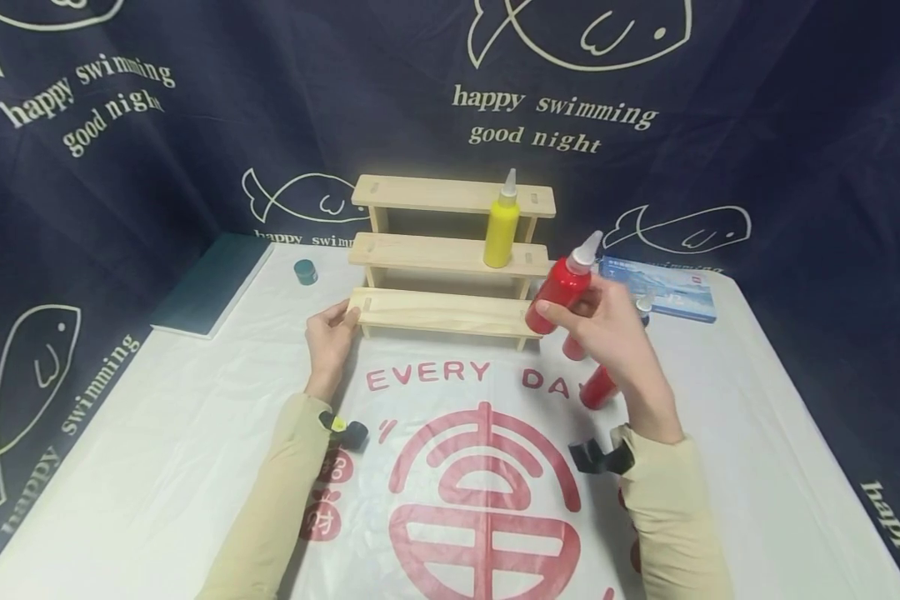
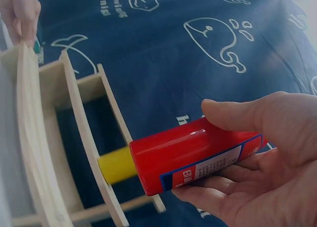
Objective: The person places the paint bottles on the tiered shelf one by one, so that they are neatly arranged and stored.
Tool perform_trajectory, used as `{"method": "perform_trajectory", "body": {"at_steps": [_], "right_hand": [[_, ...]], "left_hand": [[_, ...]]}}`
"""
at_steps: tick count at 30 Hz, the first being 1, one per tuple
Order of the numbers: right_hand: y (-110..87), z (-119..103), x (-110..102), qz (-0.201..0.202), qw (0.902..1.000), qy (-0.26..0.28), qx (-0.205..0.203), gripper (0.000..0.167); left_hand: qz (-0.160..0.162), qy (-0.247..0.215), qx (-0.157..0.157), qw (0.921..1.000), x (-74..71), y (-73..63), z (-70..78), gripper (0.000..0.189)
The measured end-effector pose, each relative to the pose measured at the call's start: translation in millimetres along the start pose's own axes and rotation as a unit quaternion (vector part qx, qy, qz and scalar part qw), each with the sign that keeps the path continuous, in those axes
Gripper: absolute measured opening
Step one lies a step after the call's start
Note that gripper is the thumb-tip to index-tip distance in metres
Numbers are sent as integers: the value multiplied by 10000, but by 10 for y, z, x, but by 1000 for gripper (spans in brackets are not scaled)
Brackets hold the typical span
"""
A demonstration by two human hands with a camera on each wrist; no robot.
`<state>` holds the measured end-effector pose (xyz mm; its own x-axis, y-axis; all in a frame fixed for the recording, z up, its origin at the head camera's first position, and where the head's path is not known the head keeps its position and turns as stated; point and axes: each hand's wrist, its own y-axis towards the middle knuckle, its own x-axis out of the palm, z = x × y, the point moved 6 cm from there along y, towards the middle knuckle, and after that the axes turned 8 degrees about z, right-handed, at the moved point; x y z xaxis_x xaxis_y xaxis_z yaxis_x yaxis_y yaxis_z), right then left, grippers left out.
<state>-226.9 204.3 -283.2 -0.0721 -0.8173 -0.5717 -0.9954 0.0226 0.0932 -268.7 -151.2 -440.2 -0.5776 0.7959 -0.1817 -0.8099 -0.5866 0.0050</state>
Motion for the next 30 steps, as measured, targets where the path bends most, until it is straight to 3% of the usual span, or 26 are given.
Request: {"method": "perform_trajectory", "body": {"at_steps": [18,30], "right_hand": [[196,-12,557,-574,9958,693,136,48],[443,-73,892,-641,9903,1223,149,43]], "left_hand": [[-46,1,-75,10000,10,5,4,35],[-15,55,-15,10000,-3,-5,-12,35]]}}
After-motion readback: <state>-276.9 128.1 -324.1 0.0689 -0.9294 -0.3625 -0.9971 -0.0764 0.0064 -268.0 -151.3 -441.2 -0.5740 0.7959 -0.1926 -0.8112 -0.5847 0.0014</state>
